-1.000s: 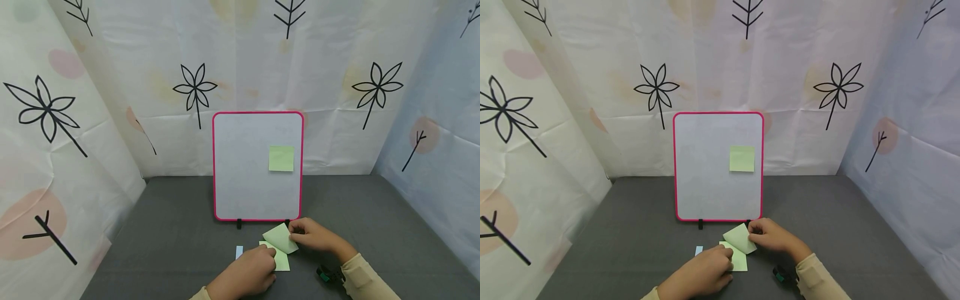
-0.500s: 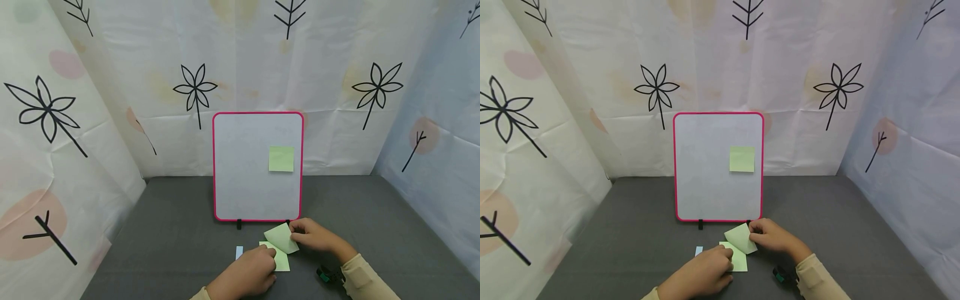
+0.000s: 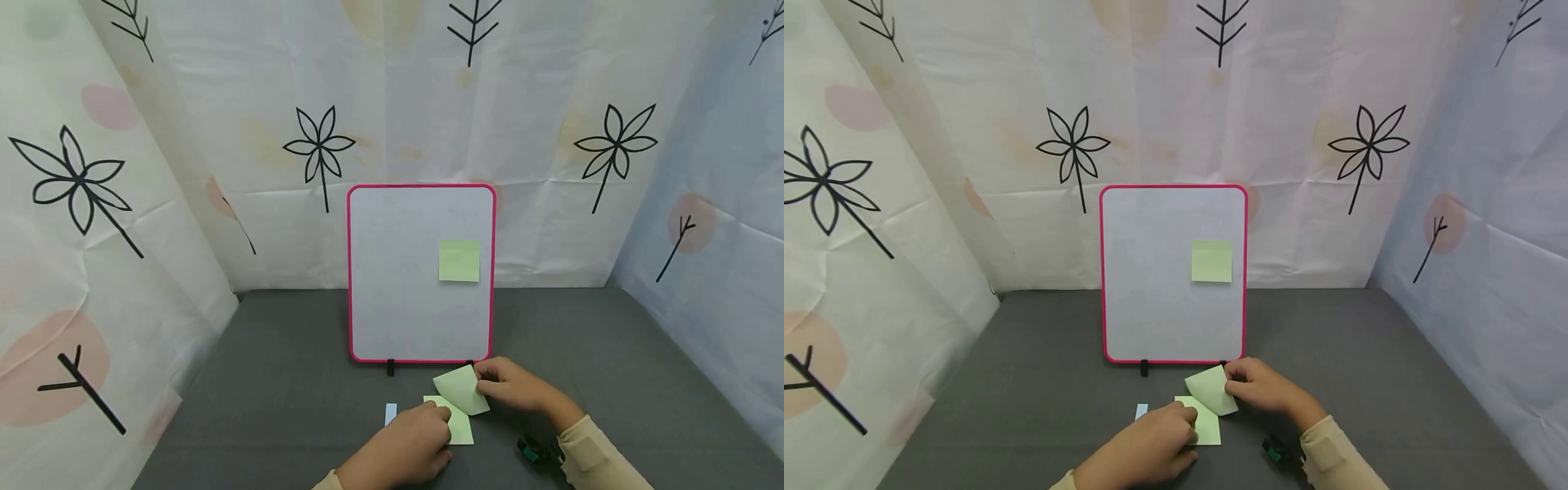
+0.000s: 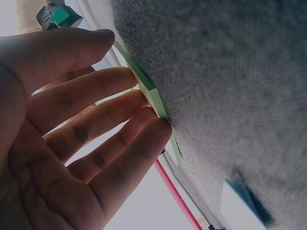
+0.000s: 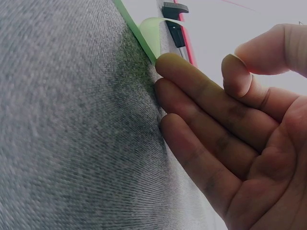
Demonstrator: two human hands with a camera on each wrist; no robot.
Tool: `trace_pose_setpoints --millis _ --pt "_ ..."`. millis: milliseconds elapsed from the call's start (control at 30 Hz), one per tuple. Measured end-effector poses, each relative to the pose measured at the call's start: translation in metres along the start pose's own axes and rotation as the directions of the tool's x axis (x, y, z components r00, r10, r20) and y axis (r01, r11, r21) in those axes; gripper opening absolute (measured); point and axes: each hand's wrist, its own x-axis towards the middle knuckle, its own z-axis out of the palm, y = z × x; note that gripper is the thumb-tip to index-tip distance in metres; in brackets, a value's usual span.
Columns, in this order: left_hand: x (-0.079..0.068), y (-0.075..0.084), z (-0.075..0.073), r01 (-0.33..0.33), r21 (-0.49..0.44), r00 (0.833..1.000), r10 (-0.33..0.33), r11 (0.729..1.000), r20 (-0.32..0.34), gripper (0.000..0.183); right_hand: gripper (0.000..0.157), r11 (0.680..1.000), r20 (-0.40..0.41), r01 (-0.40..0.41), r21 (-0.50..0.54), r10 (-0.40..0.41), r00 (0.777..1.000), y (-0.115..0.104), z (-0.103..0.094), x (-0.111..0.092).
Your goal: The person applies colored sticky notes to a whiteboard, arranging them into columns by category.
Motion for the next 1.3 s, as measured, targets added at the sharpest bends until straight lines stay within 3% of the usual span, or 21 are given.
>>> trace_pose_setpoints --millis 800,1300 --pt "0.001 0.000 0.001 0.007 0.010 1.000 -0.007 1.000 0.004 0.042 0.017 0.996 0.025 0.026 0.083 -0.028 0.999 -0.003 -0.006 -0.003" --pt "-0.001 0.001 -0.001 0.014 0.010 1.000 -0.014 1.000 0.017 0.045 0.023 0.998 0.036 0.008 0.067 -0.010 0.999 0.000 -0.010 -0.005"
